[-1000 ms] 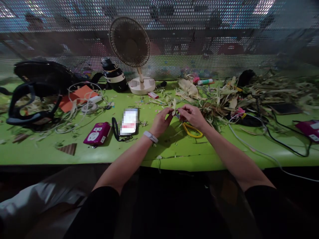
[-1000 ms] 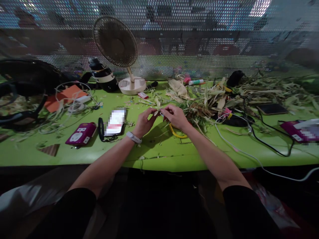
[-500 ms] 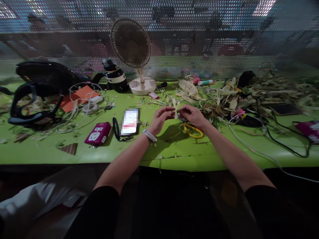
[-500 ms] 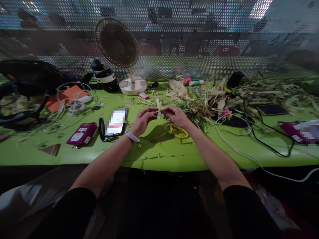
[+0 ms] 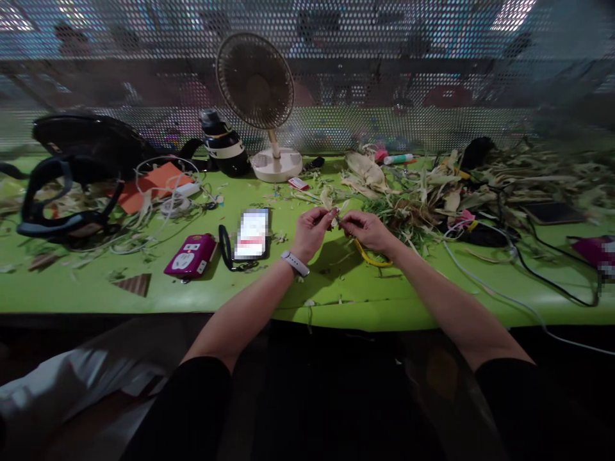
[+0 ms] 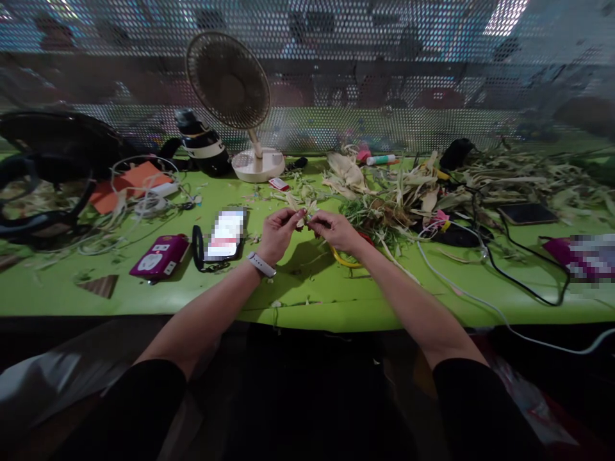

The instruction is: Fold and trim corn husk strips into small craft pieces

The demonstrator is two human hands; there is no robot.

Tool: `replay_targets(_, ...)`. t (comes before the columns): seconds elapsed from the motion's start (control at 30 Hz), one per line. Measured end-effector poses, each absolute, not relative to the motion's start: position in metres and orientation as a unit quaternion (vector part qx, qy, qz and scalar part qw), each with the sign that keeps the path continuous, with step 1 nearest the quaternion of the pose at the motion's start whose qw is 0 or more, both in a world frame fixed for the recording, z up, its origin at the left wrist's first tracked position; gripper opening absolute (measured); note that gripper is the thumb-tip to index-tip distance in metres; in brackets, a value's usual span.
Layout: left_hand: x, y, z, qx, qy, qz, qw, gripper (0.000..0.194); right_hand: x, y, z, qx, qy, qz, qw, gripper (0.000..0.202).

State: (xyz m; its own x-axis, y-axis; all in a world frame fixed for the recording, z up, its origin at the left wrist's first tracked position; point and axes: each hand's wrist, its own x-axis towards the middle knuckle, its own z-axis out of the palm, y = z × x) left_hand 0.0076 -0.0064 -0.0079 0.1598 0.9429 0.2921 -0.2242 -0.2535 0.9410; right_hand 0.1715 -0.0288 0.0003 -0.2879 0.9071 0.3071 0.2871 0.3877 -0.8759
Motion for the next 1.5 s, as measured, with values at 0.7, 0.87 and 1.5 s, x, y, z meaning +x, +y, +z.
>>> replay_targets(0.7, -0.002, -0.004, 0.000, 0.424, 0.247, 0.396, 0.776, 0.017, 0.188, -0.015, -0.016, -0.365, -0.773, 0.229, 0.467, 0.013)
replay_targets(0.87, -0.001, -0.004, 0.000, 0.419, 0.253, 0.410, 0.770, 0.017, 0.187, -0.015, -0.017, -0.374, -0.776, 0.211, 0.462, 0.015)
replay_targets(1.5, -0.001, -0.002, -0.001, 0.576, 0.263, 0.430, 0.644, 0.060, 0.173, -0.027, 0.005, -0.447, -0.648, 0.353, 0.505, 0.047)
